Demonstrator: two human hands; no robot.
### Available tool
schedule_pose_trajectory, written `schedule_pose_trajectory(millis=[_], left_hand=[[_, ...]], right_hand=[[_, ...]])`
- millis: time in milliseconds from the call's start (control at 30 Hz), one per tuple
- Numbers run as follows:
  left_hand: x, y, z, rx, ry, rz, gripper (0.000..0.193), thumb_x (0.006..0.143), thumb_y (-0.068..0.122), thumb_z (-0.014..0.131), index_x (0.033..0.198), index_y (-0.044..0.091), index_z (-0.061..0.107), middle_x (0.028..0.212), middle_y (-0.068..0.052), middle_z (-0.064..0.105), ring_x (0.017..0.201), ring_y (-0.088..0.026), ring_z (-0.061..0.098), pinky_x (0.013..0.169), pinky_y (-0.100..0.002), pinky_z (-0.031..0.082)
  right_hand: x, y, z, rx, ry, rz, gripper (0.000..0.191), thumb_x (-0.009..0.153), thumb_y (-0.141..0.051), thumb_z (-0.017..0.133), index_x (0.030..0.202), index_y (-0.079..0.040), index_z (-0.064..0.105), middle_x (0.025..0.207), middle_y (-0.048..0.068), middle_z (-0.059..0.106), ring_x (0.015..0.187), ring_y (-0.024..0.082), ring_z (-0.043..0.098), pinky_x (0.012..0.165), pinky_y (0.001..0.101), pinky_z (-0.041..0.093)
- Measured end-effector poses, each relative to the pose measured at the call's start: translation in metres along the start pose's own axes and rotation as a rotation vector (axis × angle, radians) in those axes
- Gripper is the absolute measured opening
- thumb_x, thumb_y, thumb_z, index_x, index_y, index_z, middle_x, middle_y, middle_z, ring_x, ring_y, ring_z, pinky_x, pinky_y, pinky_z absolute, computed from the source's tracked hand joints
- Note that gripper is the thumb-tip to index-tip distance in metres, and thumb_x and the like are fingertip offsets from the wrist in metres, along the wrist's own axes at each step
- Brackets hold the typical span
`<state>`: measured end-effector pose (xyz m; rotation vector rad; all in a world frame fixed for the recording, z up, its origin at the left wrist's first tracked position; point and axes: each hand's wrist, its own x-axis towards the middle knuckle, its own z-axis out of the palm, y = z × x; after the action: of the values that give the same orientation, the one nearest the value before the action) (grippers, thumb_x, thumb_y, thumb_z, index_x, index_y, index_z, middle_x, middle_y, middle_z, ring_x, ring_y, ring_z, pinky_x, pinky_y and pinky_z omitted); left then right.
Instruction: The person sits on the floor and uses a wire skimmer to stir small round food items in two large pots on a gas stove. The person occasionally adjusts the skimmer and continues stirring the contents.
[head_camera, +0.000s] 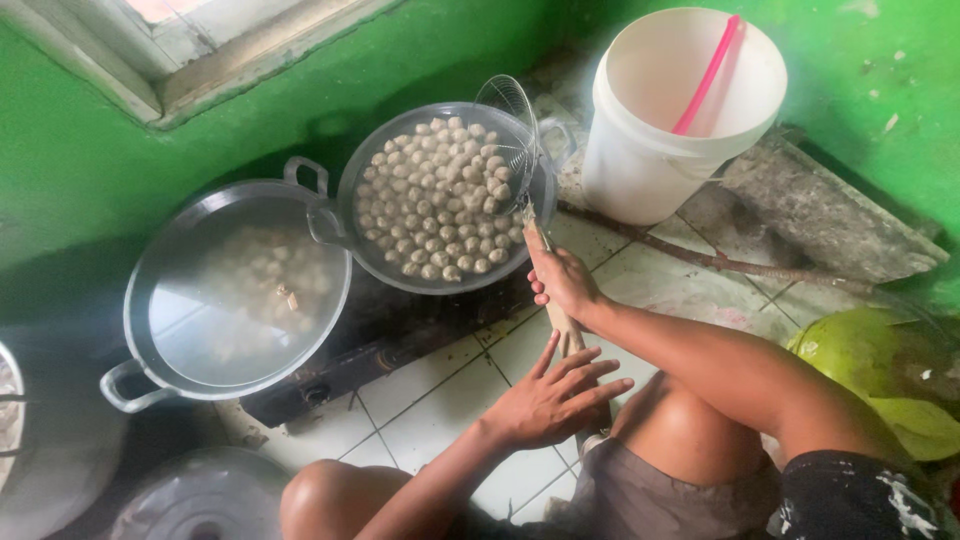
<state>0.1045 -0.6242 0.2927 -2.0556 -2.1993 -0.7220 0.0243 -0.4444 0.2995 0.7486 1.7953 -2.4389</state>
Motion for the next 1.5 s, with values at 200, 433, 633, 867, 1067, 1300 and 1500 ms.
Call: schedule_pose_trajectory(millis=[200, 433, 633, 867, 1067, 1300, 1500], left_hand=[[0.005, 0.005, -0.008, -0.098, 0.017, -0.05, 0.074, 0.094, 0.032, 0.067, 0.16, 0.03, 0.034, 0.153, 0.0, 0.048, 0.153, -0.024, 0.037, 0.131, -0.064, 0.014], [0.011, 0.014, -0.009, -0.063, 0.067, -0.078, 0.065, 0.096, 0.024, 0.068, 0.156, 0.027, 0.043, 0.145, 0.003, 0.056, 0.15, -0.021, 0.041, 0.133, -0.061, 0.013], [0.014, 0.007, 0.002, -0.035, 0.088, -0.064, 0.054, 0.098, 0.024, 0.067, 0.15, 0.028, 0.051, 0.135, 0.003, 0.06, 0.147, -0.02, 0.046, 0.133, -0.061, 0.015], [0.02, 0.006, -0.002, -0.057, 0.16, -0.061, 0.048, 0.097, 0.024, 0.07, 0.143, 0.03, 0.057, 0.135, 0.004, 0.062, 0.147, -0.019, 0.047, 0.133, -0.06, 0.018], [0.019, 0.002, -0.009, -0.091, 0.181, -0.036, 0.053, 0.095, 0.02, 0.069, 0.146, 0.027, 0.054, 0.142, 0.001, 0.058, 0.149, -0.023, 0.043, 0.134, -0.06, 0.02], [0.01, -0.006, 0.008, -0.05, 0.204, -0.021, 0.064, 0.097, 0.028, 0.062, 0.157, 0.033, 0.039, 0.158, 0.0, 0.05, 0.153, -0.022, 0.04, 0.136, -0.061, 0.018], [0.013, -0.022, 0.034, -0.009, 0.354, -0.043, 0.057, 0.101, 0.033, 0.06, 0.154, 0.035, 0.039, 0.158, 0.003, 0.045, 0.151, -0.019, 0.039, 0.129, -0.057, 0.02]], right_hand=[[-0.018, -0.012, 0.02, -0.116, 0.053, 0.047, 0.063, 0.088, -0.067, 0.058, 0.102, -0.006, 0.055, 0.082, 0.007, 0.052, 0.061, 0.01, 0.048, 0.045, 0.0249, 0.041], [-0.012, 0.003, 0.015, -0.093, -0.085, -0.112, 0.044, 0.098, -0.047, 0.057, 0.105, -0.004, 0.053, 0.085, 0.007, 0.054, 0.063, 0.01, 0.05, 0.046, 0.0247, 0.043], [-0.005, 0.004, 0.006, -0.046, -0.109, -0.233, 0.031, 0.102, -0.034, 0.053, 0.109, -0.004, 0.052, 0.089, 0.005, 0.054, 0.067, 0.009, 0.052, 0.048, 0.0237, 0.044], [-0.018, -0.026, 0.003, 0.013, 0.035, -0.283, 0.034, 0.103, -0.039, 0.053, 0.11, -0.005, 0.051, 0.09, 0.006, 0.055, 0.067, 0.008, 0.053, 0.048, 0.0236, 0.045], [-0.017, -0.038, -0.005, 0.109, 0.175, -0.203, 0.036, 0.098, -0.041, 0.058, 0.111, -0.008, 0.052, 0.089, 0.008, 0.055, 0.067, 0.01, 0.053, 0.049, 0.0257, 0.046], [0.017, -0.026, -0.018, 0.02, 0.028, -0.153, 0.038, 0.099, -0.042, 0.06, 0.112, -0.006, 0.053, 0.09, 0.012, 0.057, 0.066, 0.017, 0.052, 0.048, 0.0308, 0.043], [0.038, -0.012, -0.025, 0.15, -0.33, -0.079, 0.049, 0.106, -0.045, 0.048, 0.136, -0.006, 0.05, 0.11, 0.014, 0.057, 0.084, 0.019, 0.052, 0.066, 0.0321, 0.045]])
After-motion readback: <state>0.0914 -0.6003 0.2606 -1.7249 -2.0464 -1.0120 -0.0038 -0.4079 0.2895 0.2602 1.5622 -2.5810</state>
